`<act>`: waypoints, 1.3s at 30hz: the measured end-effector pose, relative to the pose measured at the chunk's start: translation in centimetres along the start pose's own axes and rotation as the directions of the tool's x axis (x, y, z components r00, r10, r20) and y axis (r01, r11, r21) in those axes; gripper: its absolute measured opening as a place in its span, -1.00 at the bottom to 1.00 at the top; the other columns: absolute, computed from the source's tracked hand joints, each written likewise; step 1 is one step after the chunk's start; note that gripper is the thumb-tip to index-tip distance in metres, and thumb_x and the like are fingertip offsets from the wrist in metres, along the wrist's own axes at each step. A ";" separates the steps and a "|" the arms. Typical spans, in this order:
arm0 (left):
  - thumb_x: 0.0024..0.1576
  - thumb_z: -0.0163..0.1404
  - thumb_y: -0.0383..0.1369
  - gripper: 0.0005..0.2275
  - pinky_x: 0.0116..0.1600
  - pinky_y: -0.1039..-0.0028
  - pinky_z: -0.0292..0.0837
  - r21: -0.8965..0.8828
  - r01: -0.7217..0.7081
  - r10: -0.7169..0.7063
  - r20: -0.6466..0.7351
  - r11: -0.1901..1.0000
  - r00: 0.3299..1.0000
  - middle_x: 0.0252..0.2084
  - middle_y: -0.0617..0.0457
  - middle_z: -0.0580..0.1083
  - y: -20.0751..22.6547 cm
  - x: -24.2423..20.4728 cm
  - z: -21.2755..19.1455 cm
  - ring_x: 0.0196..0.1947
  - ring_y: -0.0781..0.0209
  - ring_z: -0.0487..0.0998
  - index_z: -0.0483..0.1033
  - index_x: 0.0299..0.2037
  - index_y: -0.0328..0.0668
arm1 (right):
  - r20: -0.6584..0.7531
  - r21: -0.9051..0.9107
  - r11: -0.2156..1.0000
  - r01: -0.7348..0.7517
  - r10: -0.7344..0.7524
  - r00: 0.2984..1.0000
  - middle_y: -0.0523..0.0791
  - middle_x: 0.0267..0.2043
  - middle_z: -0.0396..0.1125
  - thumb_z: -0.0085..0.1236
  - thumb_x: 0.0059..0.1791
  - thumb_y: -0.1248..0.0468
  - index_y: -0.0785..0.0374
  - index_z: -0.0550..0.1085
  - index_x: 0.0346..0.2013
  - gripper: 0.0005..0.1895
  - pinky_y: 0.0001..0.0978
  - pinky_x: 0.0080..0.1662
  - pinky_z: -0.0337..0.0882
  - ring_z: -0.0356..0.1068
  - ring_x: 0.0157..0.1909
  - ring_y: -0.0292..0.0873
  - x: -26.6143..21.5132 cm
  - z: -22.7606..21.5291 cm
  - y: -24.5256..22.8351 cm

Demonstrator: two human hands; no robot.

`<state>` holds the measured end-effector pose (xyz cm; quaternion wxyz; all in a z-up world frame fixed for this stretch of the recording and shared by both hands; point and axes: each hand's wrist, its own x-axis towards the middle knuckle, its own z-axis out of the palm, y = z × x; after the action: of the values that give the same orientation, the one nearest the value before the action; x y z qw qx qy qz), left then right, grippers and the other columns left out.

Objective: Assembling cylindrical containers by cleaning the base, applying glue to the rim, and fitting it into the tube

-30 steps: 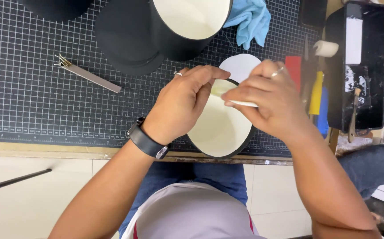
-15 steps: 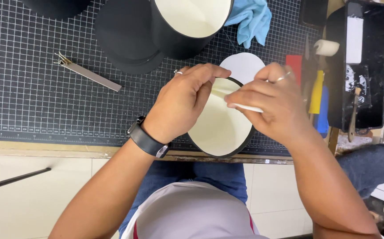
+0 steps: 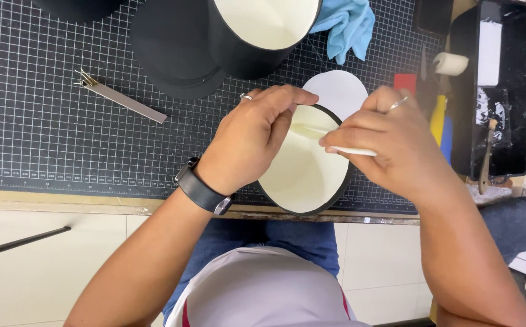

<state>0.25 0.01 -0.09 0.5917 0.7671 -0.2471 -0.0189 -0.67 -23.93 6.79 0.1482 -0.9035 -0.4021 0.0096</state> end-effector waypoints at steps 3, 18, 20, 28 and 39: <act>0.31 -0.26 -0.53 -0.73 0.12 0.32 0.33 -0.010 -0.009 0.009 0.003 1.000 1.000 0.00 0.04 0.58 0.2 0.1 -0.1 -0.04 0.06 0.59 0.45 0.12 -0.13 | 0.044 -0.051 0.994 -0.094 0.096 0.994 -0.49 -0.23 0.43 0.13 0.12 0.17 -0.17 0.62 -0.10 -0.86 -0.11 -0.08 0.12 0.19 -0.11 -0.09 0.0 0.1 0.2; 0.30 -0.26 -0.55 -0.72 0.12 0.33 0.31 -0.012 -0.004 0.004 -0.009 1.000 1.000 -0.05 0.07 0.57 0.1 0.2 -0.1 -0.05 0.08 0.59 0.45 0.12 -0.13 | -0.040 -0.073 0.996 -0.053 0.050 0.998 -0.37 -0.26 0.46 0.18 0.10 0.29 -0.05 0.60 -0.16 -0.88 -0.11 -0.12 0.17 0.23 -0.17 -0.07 -1.1 -0.3 -1.5; 0.32 -0.27 -0.54 -0.72 0.17 0.33 0.29 -0.022 0.025 -0.026 -0.007 0.999 1.000 0.00 0.09 0.57 0.1 -0.1 0.0 -0.03 0.10 0.59 0.45 0.13 -0.10 | 0.011 -0.024 0.993 -0.119 0.120 0.993 -0.32 -0.35 0.41 0.11 0.10 0.27 -0.01 0.58 -0.20 -0.89 -0.12 -0.10 0.16 0.22 -0.21 -0.07 -1.4 -0.3 -2.4; 0.31 -0.28 -0.56 -0.72 0.16 0.34 0.31 -0.034 0.015 -0.015 0.005 0.999 1.000 -0.05 0.06 0.55 0.4 0.1 -0.2 -0.06 0.09 0.56 0.44 0.12 -0.15 | 0.008 -0.057 0.994 -0.096 0.097 0.995 -0.34 -0.27 0.47 0.14 0.08 0.30 -0.01 0.60 -0.14 -0.86 -0.11 -0.12 0.16 0.22 -0.19 -0.06 -1.3 -0.4 -2.2; 0.32 -0.27 -0.54 -0.72 0.19 0.31 0.32 -0.025 0.012 -0.012 0.007 1.000 1.000 0.03 0.02 0.56 0.0 0.1 -0.3 0.04 0.05 0.59 0.44 0.13 -0.14 | 0.026 -0.029 0.995 -0.094 0.094 0.995 -0.31 -0.23 0.47 0.12 0.08 0.34 0.03 0.59 -0.14 -0.85 -0.10 -0.13 0.17 0.21 -0.20 -0.04 -1.6 -0.4 -2.8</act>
<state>0.48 0.21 -0.01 0.6001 0.7611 -0.2445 -0.0281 -3.67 -23.42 7.73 0.1293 -0.9232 -0.3612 0.0234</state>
